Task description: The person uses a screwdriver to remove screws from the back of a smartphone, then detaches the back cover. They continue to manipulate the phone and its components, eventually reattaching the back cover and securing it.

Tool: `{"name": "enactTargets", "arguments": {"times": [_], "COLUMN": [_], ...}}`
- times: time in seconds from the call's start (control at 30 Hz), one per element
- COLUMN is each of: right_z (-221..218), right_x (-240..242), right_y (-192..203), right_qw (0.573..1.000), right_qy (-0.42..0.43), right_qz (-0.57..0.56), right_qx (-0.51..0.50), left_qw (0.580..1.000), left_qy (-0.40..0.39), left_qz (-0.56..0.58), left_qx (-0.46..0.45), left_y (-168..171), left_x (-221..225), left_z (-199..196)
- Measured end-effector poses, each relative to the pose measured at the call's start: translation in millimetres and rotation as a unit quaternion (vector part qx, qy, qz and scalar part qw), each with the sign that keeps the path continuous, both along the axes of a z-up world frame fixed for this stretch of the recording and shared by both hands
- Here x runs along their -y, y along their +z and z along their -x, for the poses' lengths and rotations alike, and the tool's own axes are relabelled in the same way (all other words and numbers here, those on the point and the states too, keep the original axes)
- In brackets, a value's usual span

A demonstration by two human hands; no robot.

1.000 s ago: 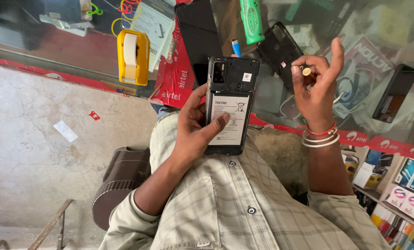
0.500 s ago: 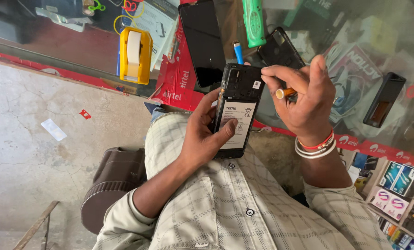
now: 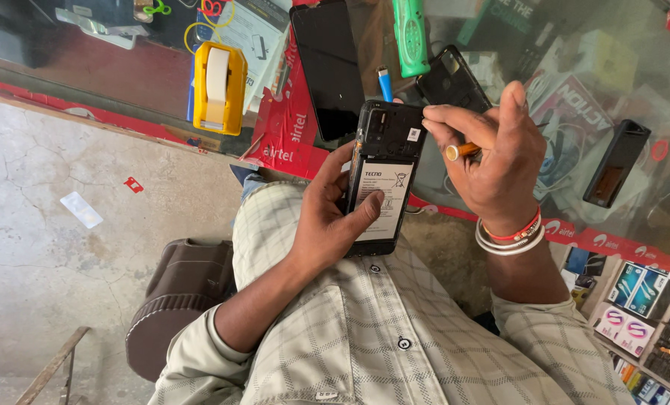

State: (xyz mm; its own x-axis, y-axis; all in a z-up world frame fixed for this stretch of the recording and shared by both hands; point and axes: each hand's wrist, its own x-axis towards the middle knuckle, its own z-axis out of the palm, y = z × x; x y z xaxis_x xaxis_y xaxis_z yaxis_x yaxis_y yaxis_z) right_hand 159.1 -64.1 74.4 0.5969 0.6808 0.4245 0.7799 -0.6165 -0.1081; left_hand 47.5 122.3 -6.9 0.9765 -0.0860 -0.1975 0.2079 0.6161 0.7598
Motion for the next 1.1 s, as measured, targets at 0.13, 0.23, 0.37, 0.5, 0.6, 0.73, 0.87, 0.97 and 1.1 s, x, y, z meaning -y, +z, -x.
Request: {"name": "enactTargets", "arguments": {"times": [0.13,0.23,0.37,0.5,0.6,0.73,0.87,0.97,1.1], "right_z": [0.9,7.9,7.6,-1.0,-6.0,-12.8,-14.8,-18.1,-17.9], "right_x": [5.6,14.3,26.9,20.0,4.3,-5.5,-10.9,-13.8,-16.5], "right_y": [-6.3,-16.8,-28.2,-21.8,-19.6,-17.2,-17.6,-18.4,-19.5], "right_qw": [0.999,0.983,0.899,0.9,0.891,0.887,0.891,0.898,0.898], "right_qy": [-0.023,-0.056,-0.08,0.02,0.044,0.061,0.072,0.078,0.075], "right_qz": [-0.01,-0.111,-0.335,-0.392,-0.431,-0.443,-0.433,-0.418,-0.417], "right_qx": [-0.029,-0.132,-0.272,-0.19,-0.136,-0.115,-0.117,-0.116,-0.114], "left_qw": [1.0,1.0,1.0,0.999,0.999,1.0,1.0,1.0,1.0], "left_qy": [-0.003,0.001,0.003,-0.001,-0.003,-0.005,-0.005,-0.004,-0.004], "left_qz": [0.007,0.021,0.031,0.031,0.041,0.027,0.028,0.027,0.028], "left_qx": [-0.004,-0.004,-0.003,-0.011,0.004,0.001,-0.001,-0.001,0.001], "left_y": [-0.4,-1.0,-1.6,-2.5,-2.6,-2.5,-1.8,-1.1,0.4], "left_x": [-0.3,-2.0,-4.3,-4.0,-3.8,-2.9,-3.1,-3.5,-3.7], "left_z": [-2.0,-3.9,-6.3,-6.1,-5.6,-6.0,-6.1,-6.3,-5.3]}}
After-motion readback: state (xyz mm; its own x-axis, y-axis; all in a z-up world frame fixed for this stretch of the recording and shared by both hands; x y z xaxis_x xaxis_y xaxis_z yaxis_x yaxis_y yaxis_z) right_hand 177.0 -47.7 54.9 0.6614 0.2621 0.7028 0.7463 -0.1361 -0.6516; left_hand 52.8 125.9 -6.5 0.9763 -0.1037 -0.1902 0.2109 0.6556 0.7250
